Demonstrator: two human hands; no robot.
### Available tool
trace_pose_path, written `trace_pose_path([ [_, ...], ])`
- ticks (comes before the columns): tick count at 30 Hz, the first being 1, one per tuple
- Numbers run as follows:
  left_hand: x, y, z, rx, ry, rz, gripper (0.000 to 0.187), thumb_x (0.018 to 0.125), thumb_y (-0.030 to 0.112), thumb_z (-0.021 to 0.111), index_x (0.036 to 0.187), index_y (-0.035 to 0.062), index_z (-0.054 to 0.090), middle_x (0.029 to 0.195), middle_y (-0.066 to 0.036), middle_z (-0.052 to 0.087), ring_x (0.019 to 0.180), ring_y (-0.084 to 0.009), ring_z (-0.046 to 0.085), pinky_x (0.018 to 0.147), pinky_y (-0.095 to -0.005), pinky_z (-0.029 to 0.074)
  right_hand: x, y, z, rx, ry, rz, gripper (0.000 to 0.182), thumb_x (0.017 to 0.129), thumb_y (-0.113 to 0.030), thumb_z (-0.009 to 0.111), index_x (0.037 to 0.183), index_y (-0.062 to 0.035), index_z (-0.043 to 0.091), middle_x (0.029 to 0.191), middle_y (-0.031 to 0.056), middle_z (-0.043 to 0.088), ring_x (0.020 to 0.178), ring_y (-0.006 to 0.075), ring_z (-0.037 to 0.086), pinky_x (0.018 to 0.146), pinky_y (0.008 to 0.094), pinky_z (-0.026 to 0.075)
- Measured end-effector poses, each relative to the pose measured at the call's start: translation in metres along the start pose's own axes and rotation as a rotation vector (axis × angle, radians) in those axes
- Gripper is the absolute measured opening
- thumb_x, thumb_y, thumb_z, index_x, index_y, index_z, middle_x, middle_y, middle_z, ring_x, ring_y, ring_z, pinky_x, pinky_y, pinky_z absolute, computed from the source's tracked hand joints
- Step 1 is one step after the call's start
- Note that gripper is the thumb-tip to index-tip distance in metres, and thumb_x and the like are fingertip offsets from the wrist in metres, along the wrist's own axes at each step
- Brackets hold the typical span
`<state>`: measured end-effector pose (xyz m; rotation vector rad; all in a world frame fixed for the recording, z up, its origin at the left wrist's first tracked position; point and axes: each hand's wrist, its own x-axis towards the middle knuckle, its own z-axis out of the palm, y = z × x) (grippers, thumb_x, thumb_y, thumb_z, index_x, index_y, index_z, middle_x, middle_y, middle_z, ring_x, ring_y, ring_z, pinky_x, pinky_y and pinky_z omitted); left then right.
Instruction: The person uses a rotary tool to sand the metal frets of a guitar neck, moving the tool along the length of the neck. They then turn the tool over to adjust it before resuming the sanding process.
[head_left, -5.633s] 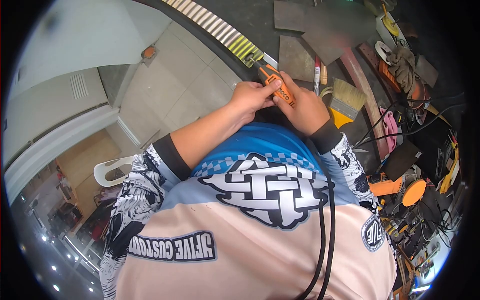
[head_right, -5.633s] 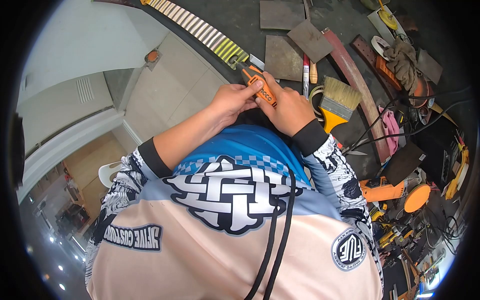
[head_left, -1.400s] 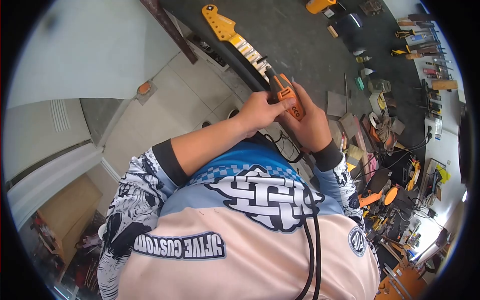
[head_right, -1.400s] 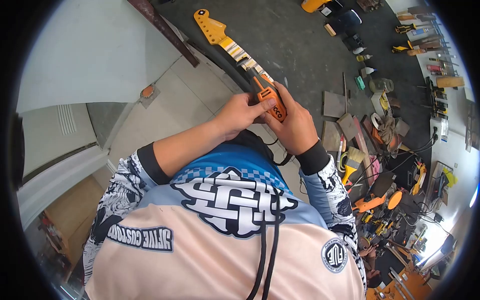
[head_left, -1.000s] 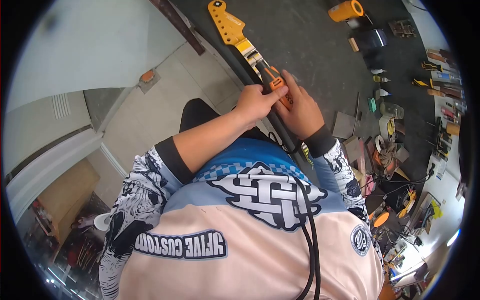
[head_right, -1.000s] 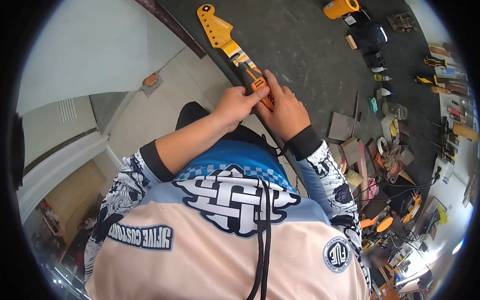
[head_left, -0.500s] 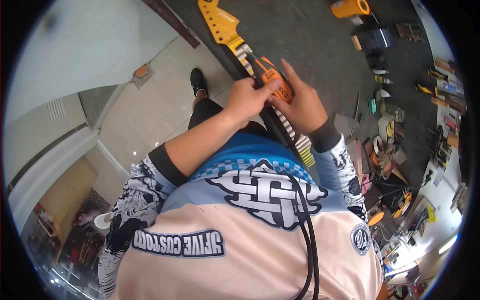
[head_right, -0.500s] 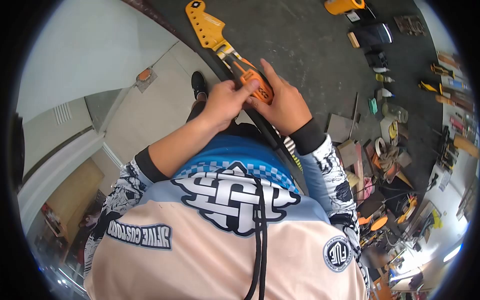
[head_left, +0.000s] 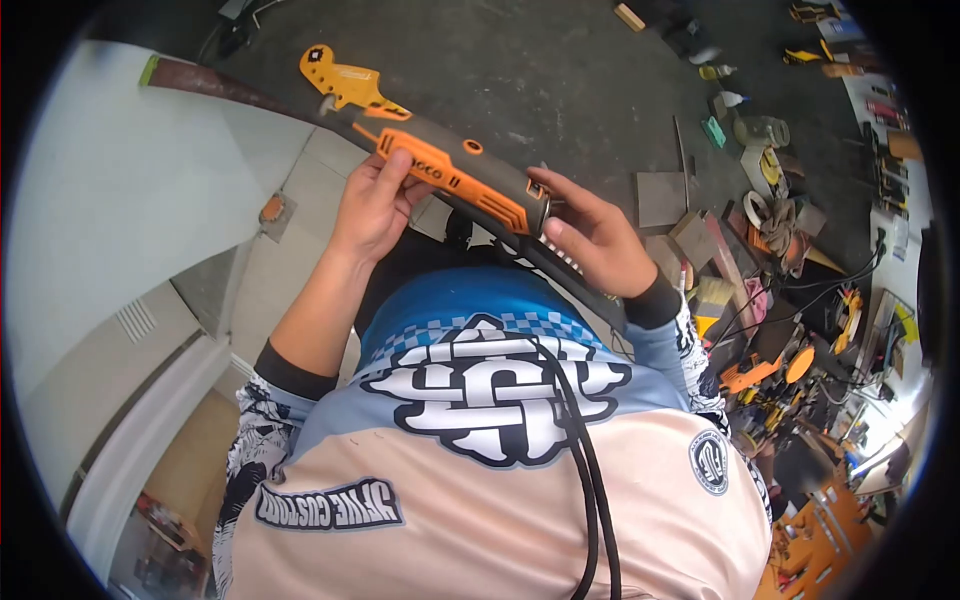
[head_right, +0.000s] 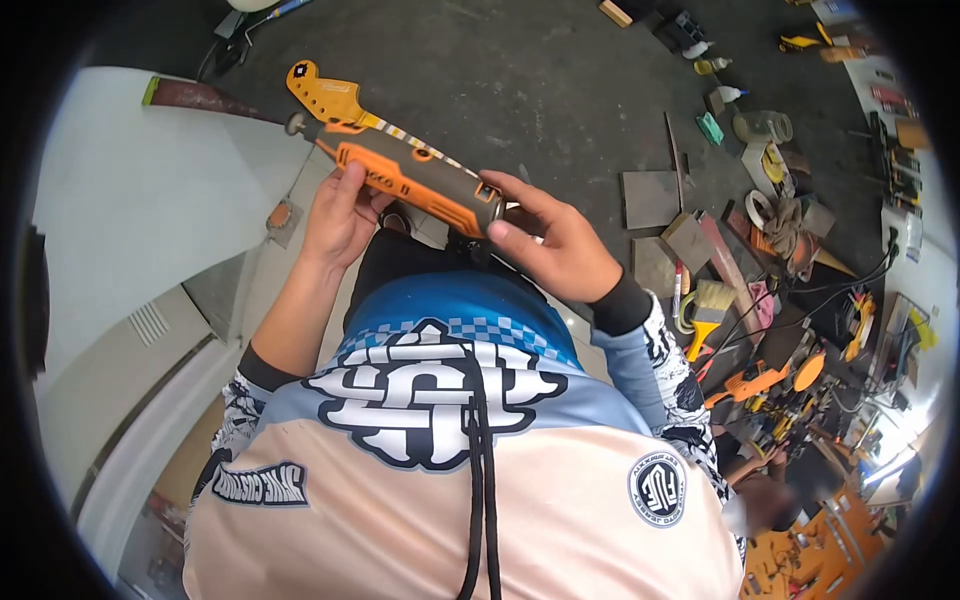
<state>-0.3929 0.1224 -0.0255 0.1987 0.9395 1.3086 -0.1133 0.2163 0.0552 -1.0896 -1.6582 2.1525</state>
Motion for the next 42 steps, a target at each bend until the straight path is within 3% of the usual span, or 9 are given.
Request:
trace_pose_path([
  [3, 0.002, -0.004, -0.012, -0.220, -0.233, 0.050, 0.045, 0.106, 0.034, 0.063, 0.135, 0.0004, 0.058, 0.131, -0.013, 0.069, 0.123, -0.0241, 0.067, 0.109, -0.0410, 0.053, -0.004, -0.012, 0.011, 0.137, 0.032, 0.063, 0.059, 0.105, -0.024, 0.065, 0.154, 0.0007, 0.044, 0.133, 0.0161, 0.063, 0.119, 0.0201, 0.063, 0.101, 0.0331, 0.051],
  [5, -0.002, -0.004, -0.018, -0.227, -0.256, 0.033, 0.047, 0.103, 0.035, 0.066, 0.136, 0.0015, 0.058, 0.131, -0.012, 0.069, 0.123, -0.0241, 0.067, 0.109, -0.0409, 0.053, -0.007, -0.016, 0.023, 0.169, 0.035, -0.030, 0.054, 0.108, -0.027, 0.058, 0.152, 0.0018, 0.047, 0.131, 0.0147, 0.064, 0.113, 0.0198, 0.064, 0.098, 0.0331, 0.052],
  [8, 0.001, -0.006, -0.023, -0.232, -0.309, 0.026, 0.049, 0.101, 0.035, 0.069, 0.136, 0.0025, 0.058, 0.132, -0.011, 0.069, 0.122, -0.0241, 0.067, 0.108, -0.0404, 0.054, -0.009, -0.015, 0.023, 0.164, 0.013, 0.030, 0.051, 0.110, -0.031, 0.050, 0.149, 0.0027, 0.049, 0.128, 0.0154, 0.066, 0.111, 0.0198, 0.065, 0.097, 0.0332, 0.051],
  [11, 0.010, -0.020, -0.022, -0.238, -0.350, 0.037, 0.051, 0.099, 0.035, 0.071, 0.136, 0.0025, 0.059, 0.133, -0.011, 0.068, 0.121, -0.0238, 0.068, 0.106, -0.0398, 0.055, -0.006, -0.030, 0.022, -0.110, 0.042, 0.070, 0.050, 0.111, -0.032, 0.046, 0.146, 0.0040, 0.052, 0.125, 0.0175, 0.068, 0.114, 0.0206, 0.064, 0.100, 0.0332, 0.050],
  [17, 0.013, -0.017, -0.007, -0.251, -0.388, 0.092, 0.058, 0.095, 0.033, 0.076, 0.140, 0.0022, 0.058, 0.136, -0.010, 0.067, 0.124, -0.0233, 0.066, 0.107, -0.0387, 0.054, -0.012, -0.033, 0.024, -0.111, 0.018, 0.116, 0.054, 0.108, -0.028, 0.051, 0.149, 0.0055, 0.048, 0.138, 0.0161, 0.062, 0.126, 0.0205, 0.058, 0.108, 0.0322, 0.044],
  [20, 0.023, -0.021, -0.007, -0.251, -0.411, 0.100, 0.061, 0.093, 0.033, 0.077, 0.142, 0.0023, 0.056, 0.137, -0.009, 0.067, 0.125, -0.0229, 0.066, 0.108, -0.0381, 0.053, -0.011, -0.023, 0.025, -0.113, 0.099, -0.045, 0.049, 0.107, -0.026, 0.049, 0.146, 0.0042, 0.051, 0.129, 0.0177, 0.066, 0.119, 0.0207, 0.062, 0.103, 0.0331, 0.048],
  [23, 0.026, -0.019, -0.010, -0.246, -0.419, 0.087, 0.064, 0.091, 0.033, 0.079, 0.143, 0.0019, 0.056, 0.137, -0.008, 0.067, 0.125, -0.0222, 0.065, 0.108, -0.0372, 0.052, -0.012, -0.038, 0.024, 0.119, 0.109, 0.077, 0.053, 0.103, -0.024, 0.055, 0.147, 0.0042, 0.050, 0.131, 0.0169, 0.064, 0.122, 0.0213, 0.061, 0.105, 0.0330, 0.047],
  [29, 0.022, -0.014, -0.008, -0.203, -0.413, 0.095, 0.071, 0.088, 0.034, 0.081, 0.144, 0.0003, 0.055, 0.137, -0.008, 0.067, 0.125, -0.0218, 0.065, 0.109, -0.0355, 0.052, -0.010, -0.020, 0.025, -0.079, 0.104, -0.054, 0.054, 0.099, -0.022, 0.059, 0.145, 0.0043, 0.050, 0.131, 0.0184, 0.064, 0.122, 0.0238, 0.062, 0.106, 0.0342, 0.047],
  [42, 0.021, -0.023, 0.008, -0.199, -0.422, 0.092, 0.073, 0.089, 0.033, 0.081, 0.146, -0.0002, 0.051, 0.136, -0.009, 0.066, 0.125, -0.0234, 0.065, 0.106, -0.0372, 0.055, -0.029, -0.028, 0.008, -0.020, 0.033, -0.062, 0.057, 0.100, -0.022, 0.058, 0.150, 0.0025, 0.044, 0.136, 0.0192, 0.061, 0.127, 0.0244, 0.059, 0.111, 0.0356, 0.043],
])
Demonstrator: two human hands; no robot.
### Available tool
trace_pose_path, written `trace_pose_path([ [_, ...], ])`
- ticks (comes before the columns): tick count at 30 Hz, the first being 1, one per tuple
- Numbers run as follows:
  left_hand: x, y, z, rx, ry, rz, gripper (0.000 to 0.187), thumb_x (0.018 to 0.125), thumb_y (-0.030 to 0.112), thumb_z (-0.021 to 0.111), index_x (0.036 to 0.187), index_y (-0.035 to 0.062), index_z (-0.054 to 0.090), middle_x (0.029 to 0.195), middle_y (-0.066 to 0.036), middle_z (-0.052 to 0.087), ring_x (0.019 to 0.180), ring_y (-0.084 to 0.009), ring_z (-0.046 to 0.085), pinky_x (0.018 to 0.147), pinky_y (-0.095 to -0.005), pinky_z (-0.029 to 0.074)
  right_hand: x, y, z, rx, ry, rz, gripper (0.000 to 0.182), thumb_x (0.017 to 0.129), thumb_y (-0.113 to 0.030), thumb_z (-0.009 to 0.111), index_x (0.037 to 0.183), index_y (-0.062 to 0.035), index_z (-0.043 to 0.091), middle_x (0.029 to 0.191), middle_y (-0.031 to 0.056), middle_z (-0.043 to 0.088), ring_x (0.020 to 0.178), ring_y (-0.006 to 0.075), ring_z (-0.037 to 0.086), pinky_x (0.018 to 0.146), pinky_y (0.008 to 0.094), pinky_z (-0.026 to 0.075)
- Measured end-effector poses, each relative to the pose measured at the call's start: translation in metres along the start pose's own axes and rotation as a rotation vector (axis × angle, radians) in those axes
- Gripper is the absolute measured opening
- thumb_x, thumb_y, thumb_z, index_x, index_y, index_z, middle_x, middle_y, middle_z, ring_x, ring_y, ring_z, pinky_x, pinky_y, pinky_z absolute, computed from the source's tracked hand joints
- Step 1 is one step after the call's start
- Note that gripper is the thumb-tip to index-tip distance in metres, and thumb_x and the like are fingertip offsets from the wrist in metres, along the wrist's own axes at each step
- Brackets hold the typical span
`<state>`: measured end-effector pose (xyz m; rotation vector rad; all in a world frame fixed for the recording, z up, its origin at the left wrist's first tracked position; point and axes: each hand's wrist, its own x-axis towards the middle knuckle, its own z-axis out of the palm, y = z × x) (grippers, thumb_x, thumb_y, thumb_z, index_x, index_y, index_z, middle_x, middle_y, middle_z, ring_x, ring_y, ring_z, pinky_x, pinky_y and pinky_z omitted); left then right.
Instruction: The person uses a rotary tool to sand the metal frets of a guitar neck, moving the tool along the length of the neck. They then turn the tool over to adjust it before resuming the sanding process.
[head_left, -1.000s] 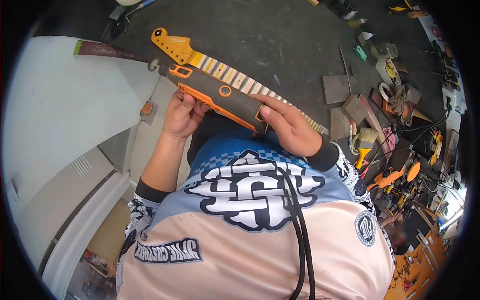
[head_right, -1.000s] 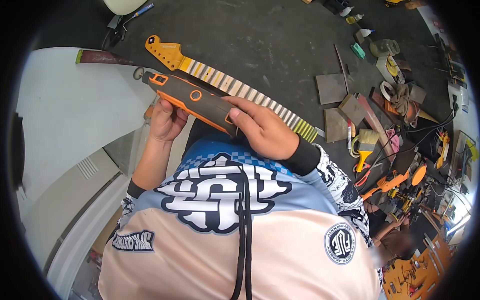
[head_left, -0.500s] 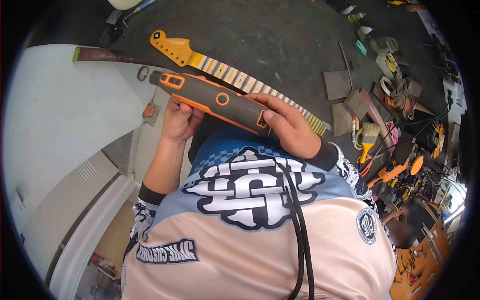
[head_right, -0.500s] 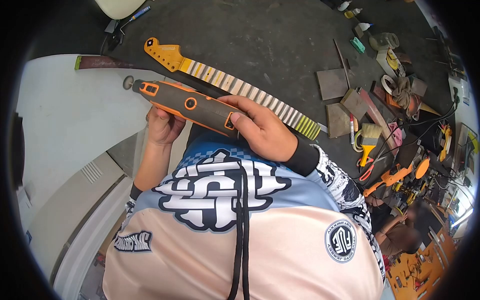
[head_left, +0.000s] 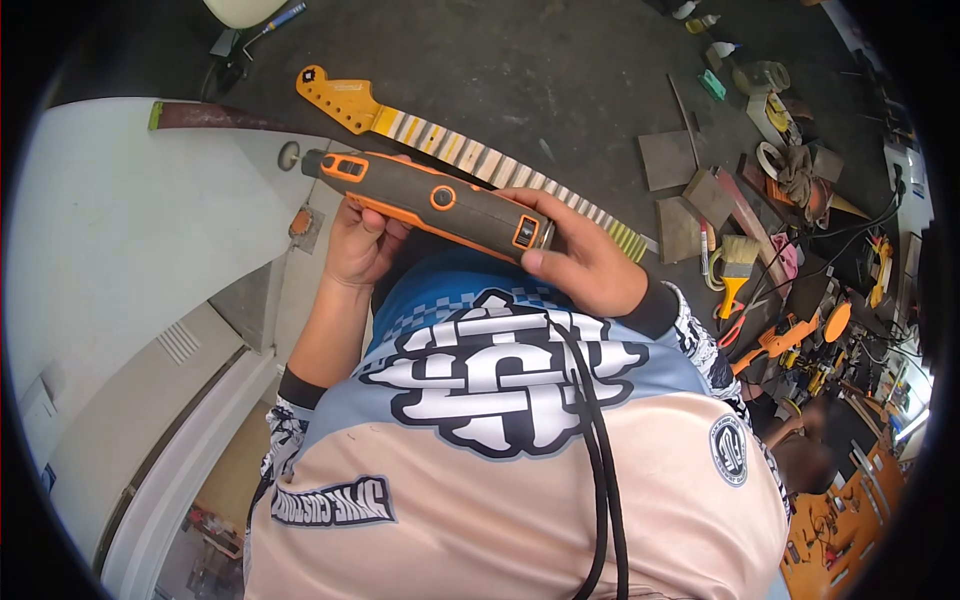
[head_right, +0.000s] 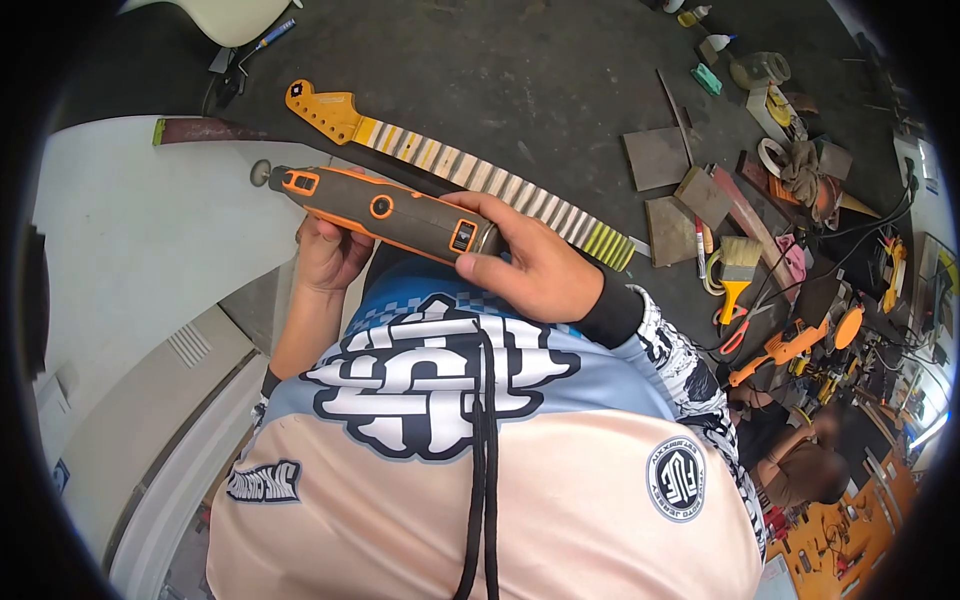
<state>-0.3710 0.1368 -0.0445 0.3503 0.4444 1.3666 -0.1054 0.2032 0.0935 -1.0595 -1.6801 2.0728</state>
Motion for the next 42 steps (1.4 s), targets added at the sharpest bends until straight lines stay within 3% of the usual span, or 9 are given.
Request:
trace_pose_path([
  [6, -0.006, 0.005, -0.013, 0.064, -0.009, -0.059, 0.083, 0.087, 0.038, 0.082, 0.153, 0.0056, 0.043, 0.148, -0.017, 0.056, 0.133, -0.0261, 0.060, 0.108, -0.0380, 0.053, -0.001, -0.005, 0.007, -0.098, 0.040, 0.007, 0.050, 0.104, -0.022, 0.049, 0.147, 0.0022, 0.048, 0.132, 0.0186, 0.063, 0.124, 0.0246, 0.060, 0.108, 0.0342, 0.044],
  [11, -0.004, 0.016, -0.015, 0.046, -0.127, -0.129, 0.079, 0.091, 0.036, 0.079, 0.155, 0.0078, 0.042, 0.150, -0.015, 0.055, 0.138, -0.0263, 0.055, 0.113, -0.0443, 0.048, -0.005, -0.007, 0.027, -0.127, 0.127, 0.052, 0.049, 0.104, -0.022, 0.049, 0.147, 0.0009, 0.049, 0.132, 0.0187, 0.063, 0.121, 0.0242, 0.061, 0.107, 0.0349, 0.045],
  [15, -0.004, 0.018, -0.030, 0.027, -0.188, -0.193, 0.076, 0.093, 0.033, 0.078, 0.155, 0.0068, 0.042, 0.150, -0.014, 0.055, 0.140, -0.0274, 0.053, 0.115, -0.0480, 0.046, -0.007, -0.009, 0.039, -0.180, 0.157, -0.011, 0.053, 0.103, -0.028, 0.058, 0.147, 0.0010, 0.050, 0.134, 0.0177, 0.063, 0.123, 0.0239, 0.061, 0.108, 0.0358, 0.044],
  [19, 0.008, 0.002, -0.027, -0.005, -0.169, -0.260, 0.048, 0.095, 0.011, 0.077, 0.138, -0.0001, 0.058, 0.131, -0.011, 0.068, 0.124, -0.0232, 0.064, 0.110, -0.0392, 0.050, -0.023, -0.014, 0.030, -0.345, 0.136, 0.149, 0.068, 0.096, -0.032, 0.074, 0.148, 0.0021, 0.047, 0.135, 0.0175, 0.063, 0.129, 0.0254, 0.059, 0.112, 0.0368, 0.042],
  [25, 0.036, -0.028, 0.005, 0.031, -0.276, -0.363, 0.044, 0.097, 0.016, 0.077, 0.133, -0.0031, 0.061, 0.126, -0.012, 0.069, 0.119, -0.0227, 0.065, 0.108, -0.0366, 0.051, -0.006, -0.025, 0.032, -0.478, 0.209, 0.277, 0.092, 0.088, -0.024, 0.082, 0.161, -0.0047, 0.028, 0.128, 0.0250, 0.064, 0.122, 0.0330, 0.064, 0.106, 0.0399, 0.048],
  [30, 0.029, -0.033, 0.012, 0.013, -0.035, -0.373, 0.044, 0.098, 0.023, 0.076, 0.131, -0.0004, 0.060, 0.125, -0.011, 0.067, 0.115, -0.0179, 0.066, 0.099, -0.0314, 0.056, 0.038, -0.013, 0.049, -1.004, 0.290, 0.199, 0.098, 0.086, -0.026, 0.083, 0.163, -0.0091, 0.025, 0.127, 0.0284, 0.064, 0.113, 0.0463, 0.068, 0.097, 0.0466, 0.055],
  [35, 0.028, -0.032, 0.014, 0.283, 0.241, -0.433, 0.038, 0.101, 0.025, 0.073, 0.127, -0.0009, 0.063, 0.115, -0.009, 0.071, 0.103, -0.0150, 0.071, 0.087, -0.0266, 0.059, 0.061, 0.023, 0.031, -1.103, 0.192, 0.091, 0.079, 0.095, -0.034, 0.074, 0.162, -0.0167, 0.037, 0.107, 0.0214, 0.069, 0.091, 0.0383, 0.073, 0.076, 0.0449, 0.060],
  [38, 0.032, -0.056, 0.010, 0.345, 0.348, -0.294, 0.037, 0.102, 0.026, 0.072, 0.124, -0.0024, 0.065, 0.110, -0.009, 0.073, 0.098, -0.0143, 0.072, 0.082, -0.0246, 0.059, 0.075, 0.033, 0.014, -1.085, 0.136, 0.117, 0.076, 0.097, -0.037, 0.072, 0.162, -0.0160, 0.039, 0.095, 0.0180, 0.069, 0.082, 0.0360, 0.072, 0.070, 0.0448, 0.059],
  [42, 0.035, -0.057, 0.013, 0.499, 0.527, -0.245, 0.056, 0.097, 0.044, 0.075, 0.116, -0.0078, 0.069, 0.105, -0.016, 0.077, 0.098, -0.0205, 0.075, 0.085, -0.0320, 0.058, 0.095, 0.038, 0.000, -1.029, 0.055, 0.099, 0.073, 0.097, -0.037, 0.072, 0.160, -0.0158, 0.042, 0.087, 0.0159, 0.068, 0.073, 0.0342, 0.071, 0.065, 0.0440, 0.057],
])
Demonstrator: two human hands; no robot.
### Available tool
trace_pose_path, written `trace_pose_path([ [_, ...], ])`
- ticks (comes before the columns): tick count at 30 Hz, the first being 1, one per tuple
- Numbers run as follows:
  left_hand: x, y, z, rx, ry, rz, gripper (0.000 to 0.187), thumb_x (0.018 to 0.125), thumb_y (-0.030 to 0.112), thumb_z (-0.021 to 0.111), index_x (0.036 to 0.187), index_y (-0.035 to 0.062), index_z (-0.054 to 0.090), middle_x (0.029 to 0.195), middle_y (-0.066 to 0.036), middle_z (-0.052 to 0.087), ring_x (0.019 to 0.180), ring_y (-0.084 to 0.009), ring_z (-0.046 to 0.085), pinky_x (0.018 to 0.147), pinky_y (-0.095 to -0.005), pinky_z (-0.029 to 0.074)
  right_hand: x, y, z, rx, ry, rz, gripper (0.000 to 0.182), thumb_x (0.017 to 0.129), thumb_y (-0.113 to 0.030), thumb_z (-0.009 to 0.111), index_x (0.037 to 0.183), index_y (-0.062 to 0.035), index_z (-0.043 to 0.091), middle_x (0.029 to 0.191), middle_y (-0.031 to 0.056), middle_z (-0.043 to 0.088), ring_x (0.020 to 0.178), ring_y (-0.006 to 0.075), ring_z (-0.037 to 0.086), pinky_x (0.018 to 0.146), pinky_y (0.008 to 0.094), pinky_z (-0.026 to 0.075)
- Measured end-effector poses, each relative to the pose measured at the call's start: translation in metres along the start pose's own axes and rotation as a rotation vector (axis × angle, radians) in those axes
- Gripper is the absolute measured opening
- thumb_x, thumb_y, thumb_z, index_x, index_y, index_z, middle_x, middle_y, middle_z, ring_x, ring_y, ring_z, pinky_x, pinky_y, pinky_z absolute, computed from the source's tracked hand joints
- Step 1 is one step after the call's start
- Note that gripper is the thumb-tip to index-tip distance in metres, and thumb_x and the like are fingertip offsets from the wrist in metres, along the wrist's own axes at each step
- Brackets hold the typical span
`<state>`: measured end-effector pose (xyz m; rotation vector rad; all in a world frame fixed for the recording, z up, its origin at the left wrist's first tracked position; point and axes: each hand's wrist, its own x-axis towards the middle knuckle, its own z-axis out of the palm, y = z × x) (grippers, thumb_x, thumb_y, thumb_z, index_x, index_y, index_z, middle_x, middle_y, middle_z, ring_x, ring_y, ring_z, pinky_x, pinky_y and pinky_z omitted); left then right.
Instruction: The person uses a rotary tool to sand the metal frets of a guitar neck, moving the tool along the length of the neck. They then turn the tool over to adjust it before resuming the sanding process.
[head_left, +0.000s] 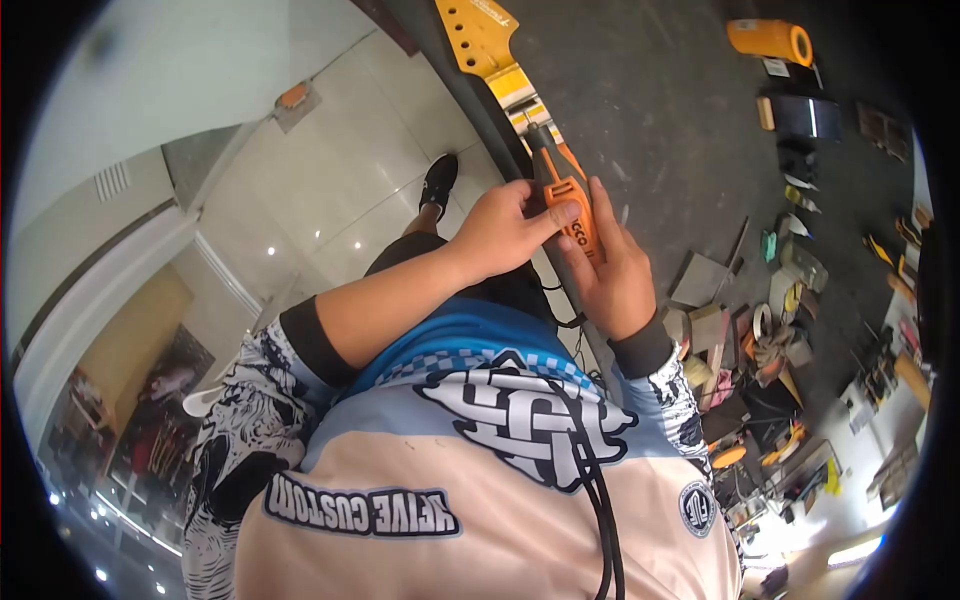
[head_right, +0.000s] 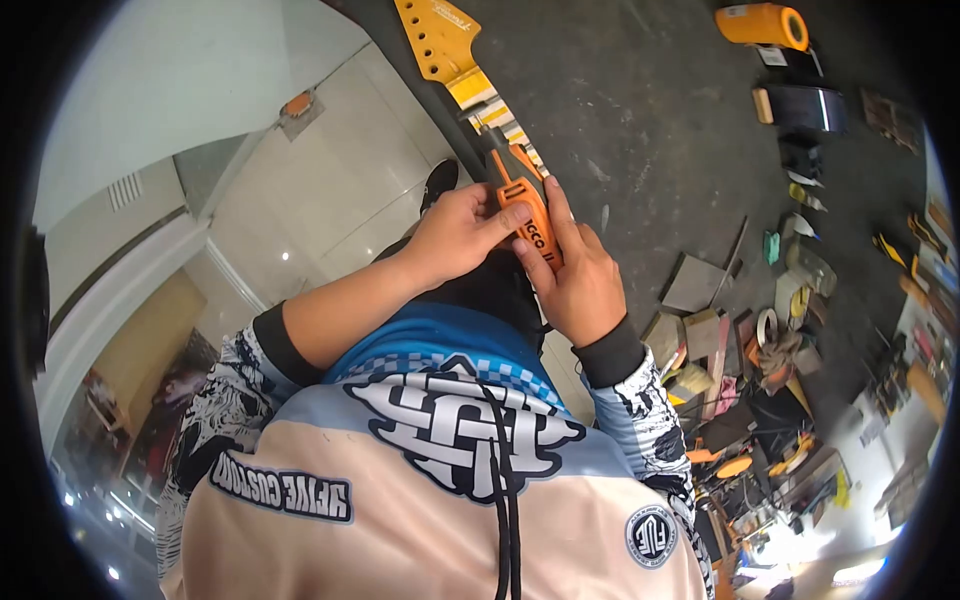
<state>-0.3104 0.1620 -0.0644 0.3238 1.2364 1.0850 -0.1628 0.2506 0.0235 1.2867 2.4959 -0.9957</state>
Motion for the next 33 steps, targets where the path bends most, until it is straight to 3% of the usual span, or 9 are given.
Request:
trace_pose_path([
  [5, 0.000, 0.003, 0.002, -0.167, 0.090, -0.078, 0.059, 0.098, 0.049, 0.072, 0.114, -0.0074, 0.068, 0.099, -0.011, 0.076, 0.091, -0.0139, 0.072, 0.079, -0.0272, 0.057, 0.016, 0.002, -0.001, 0.064, -0.045, -0.040, 0.074, 0.096, -0.036, 0.074, 0.160, -0.0164, 0.042, 0.088, 0.0170, 0.069, 0.073, 0.0357, 0.071, 0.065, 0.0444, 0.058],
  [8, 0.001, 0.012, -0.003, -0.116, 0.050, -0.112, 0.043, 0.105, 0.034, 0.066, 0.122, -0.0050, 0.063, 0.109, -0.011, 0.073, 0.098, -0.0152, 0.071, 0.082, -0.0288, 0.060, 0.022, 0.003, -0.001, 0.075, -0.061, -0.057, 0.075, 0.095, -0.036, 0.075, 0.160, -0.0168, 0.043, 0.091, 0.0177, 0.069, 0.075, 0.0364, 0.072, 0.065, 0.0446, 0.058],
  [14, -0.006, 0.020, -0.002, -0.334, 0.108, -0.114, 0.035, 0.103, 0.025, 0.070, 0.121, -0.0048, 0.066, 0.107, -0.009, 0.074, 0.095, -0.0103, 0.070, 0.084, -0.0250, 0.059, 0.026, 0.000, -0.001, 0.099, -0.092, -0.039, 0.075, 0.094, -0.035, 0.076, 0.160, -0.0172, 0.044, 0.094, 0.0186, 0.070, 0.075, 0.0368, 0.073, 0.065, 0.0444, 0.059],
  [33, -0.008, 0.029, -0.011, -0.285, 0.149, -0.177, 0.034, 0.104, 0.025, 0.070, 0.118, -0.0057, 0.066, 0.106, -0.009, 0.074, 0.093, -0.0101, 0.070, 0.079, -0.0244, 0.058, 0.031, -0.003, 0.003, 0.127, -0.091, -0.046, 0.075, 0.093, -0.036, 0.076, 0.159, -0.0182, 0.045, 0.095, 0.0207, 0.069, 0.074, 0.0384, 0.073, 0.063, 0.0457, 0.060],
])
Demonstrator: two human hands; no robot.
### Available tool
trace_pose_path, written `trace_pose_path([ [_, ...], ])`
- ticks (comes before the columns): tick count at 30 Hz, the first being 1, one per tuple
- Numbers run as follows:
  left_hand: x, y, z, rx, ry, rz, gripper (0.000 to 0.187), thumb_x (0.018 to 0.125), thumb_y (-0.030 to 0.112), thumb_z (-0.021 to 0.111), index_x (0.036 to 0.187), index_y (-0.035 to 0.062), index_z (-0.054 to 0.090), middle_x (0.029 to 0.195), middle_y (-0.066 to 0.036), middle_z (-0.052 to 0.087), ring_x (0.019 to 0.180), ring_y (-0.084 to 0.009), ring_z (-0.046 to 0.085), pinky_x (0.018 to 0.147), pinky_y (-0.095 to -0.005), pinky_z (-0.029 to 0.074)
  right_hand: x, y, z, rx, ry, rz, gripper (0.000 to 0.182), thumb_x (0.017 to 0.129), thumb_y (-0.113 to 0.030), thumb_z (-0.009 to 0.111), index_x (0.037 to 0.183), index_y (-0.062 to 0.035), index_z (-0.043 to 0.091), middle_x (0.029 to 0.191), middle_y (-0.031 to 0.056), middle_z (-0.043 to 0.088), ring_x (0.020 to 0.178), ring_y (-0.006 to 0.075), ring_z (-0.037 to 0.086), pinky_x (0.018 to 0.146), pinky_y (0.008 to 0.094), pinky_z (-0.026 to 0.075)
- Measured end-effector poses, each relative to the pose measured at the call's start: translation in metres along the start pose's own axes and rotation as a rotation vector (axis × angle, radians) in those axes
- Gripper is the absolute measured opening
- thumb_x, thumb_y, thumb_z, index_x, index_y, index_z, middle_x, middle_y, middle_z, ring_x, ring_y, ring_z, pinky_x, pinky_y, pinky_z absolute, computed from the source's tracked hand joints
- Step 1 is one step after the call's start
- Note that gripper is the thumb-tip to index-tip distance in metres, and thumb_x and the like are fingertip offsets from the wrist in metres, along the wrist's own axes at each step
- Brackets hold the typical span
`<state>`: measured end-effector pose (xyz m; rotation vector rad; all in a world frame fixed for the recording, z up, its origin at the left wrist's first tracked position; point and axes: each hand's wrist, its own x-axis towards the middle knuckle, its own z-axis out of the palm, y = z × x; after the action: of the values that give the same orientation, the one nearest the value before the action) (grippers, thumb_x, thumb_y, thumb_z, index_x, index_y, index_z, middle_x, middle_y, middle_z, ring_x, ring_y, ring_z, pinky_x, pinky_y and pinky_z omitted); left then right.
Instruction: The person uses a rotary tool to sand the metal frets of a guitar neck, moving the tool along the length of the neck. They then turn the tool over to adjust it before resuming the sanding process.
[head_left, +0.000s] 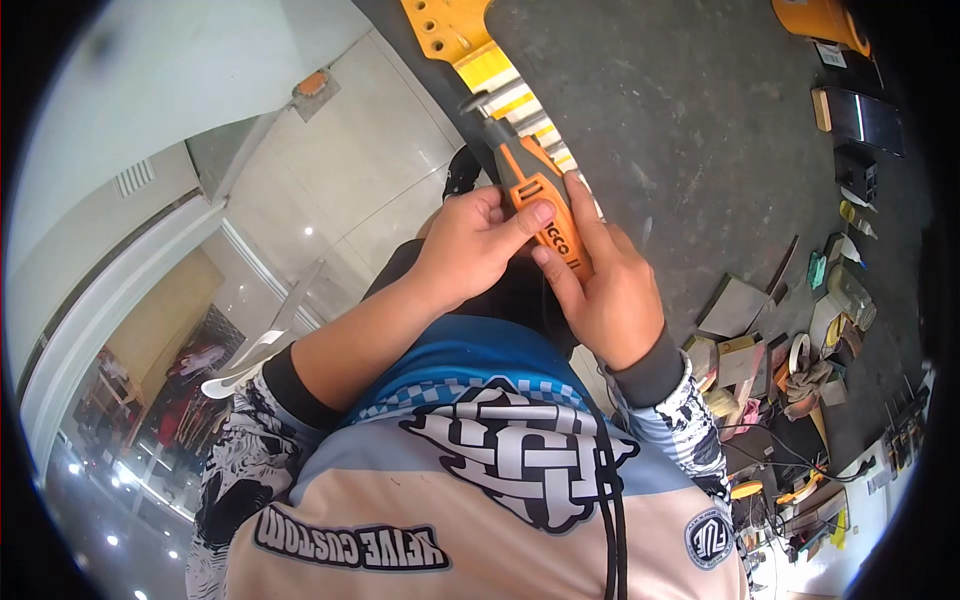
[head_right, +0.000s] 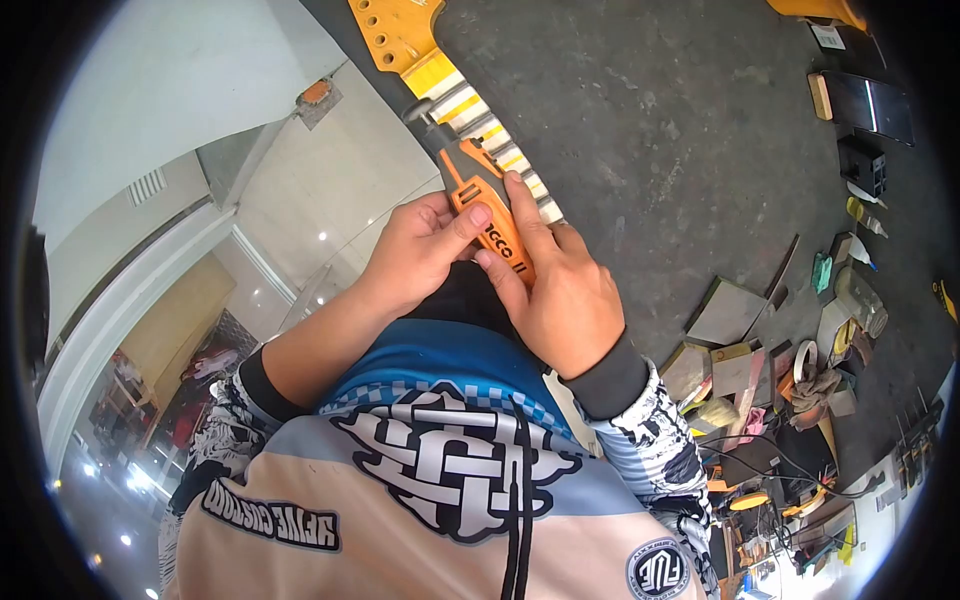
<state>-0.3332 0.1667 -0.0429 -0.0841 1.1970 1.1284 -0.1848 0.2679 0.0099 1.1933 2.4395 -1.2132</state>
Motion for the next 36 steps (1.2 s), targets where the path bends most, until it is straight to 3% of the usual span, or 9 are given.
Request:
trace_pose_path([
  [14, -0.003, 0.005, -0.001, 0.055, -0.023, 0.009, 0.043, 0.106, 0.032, 0.066, 0.122, -0.0070, 0.063, 0.111, -0.012, 0.073, 0.100, -0.0157, 0.071, 0.085, -0.0291, 0.059, 0.002, -0.005, -0.003, 0.009, -0.019, 0.003, 0.074, 0.093, -0.034, 0.076, 0.158, -0.0177, 0.045, 0.095, 0.0207, 0.069, 0.076, 0.0387, 0.073, 0.065, 0.0460, 0.060],
  [17, -0.002, 0.004, -0.003, 0.045, 0.003, -0.009, 0.036, 0.103, 0.027, 0.070, 0.118, -0.0058, 0.068, 0.106, -0.009, 0.075, 0.095, -0.0106, 0.070, 0.079, -0.0247, 0.059, 0.003, -0.007, -0.004, 0.018, -0.018, 0.009, 0.074, 0.093, -0.034, 0.077, 0.158, -0.0177, 0.045, 0.095, 0.0207, 0.069, 0.076, 0.0387, 0.073, 0.065, 0.0461, 0.060],
  [36, -0.007, 0.011, -0.001, -0.003, 0.006, 0.004, 0.035, 0.103, 0.028, 0.071, 0.118, -0.0044, 0.068, 0.105, -0.008, 0.075, 0.094, -0.0094, 0.070, 0.080, -0.0238, 0.058, 0.003, -0.012, -0.006, 0.014, -0.019, 0.003, 0.075, 0.093, -0.032, 0.077, 0.159, -0.0171, 0.044, 0.094, 0.0204, 0.069, 0.075, 0.0379, 0.073, 0.065, 0.0452, 0.060],
])
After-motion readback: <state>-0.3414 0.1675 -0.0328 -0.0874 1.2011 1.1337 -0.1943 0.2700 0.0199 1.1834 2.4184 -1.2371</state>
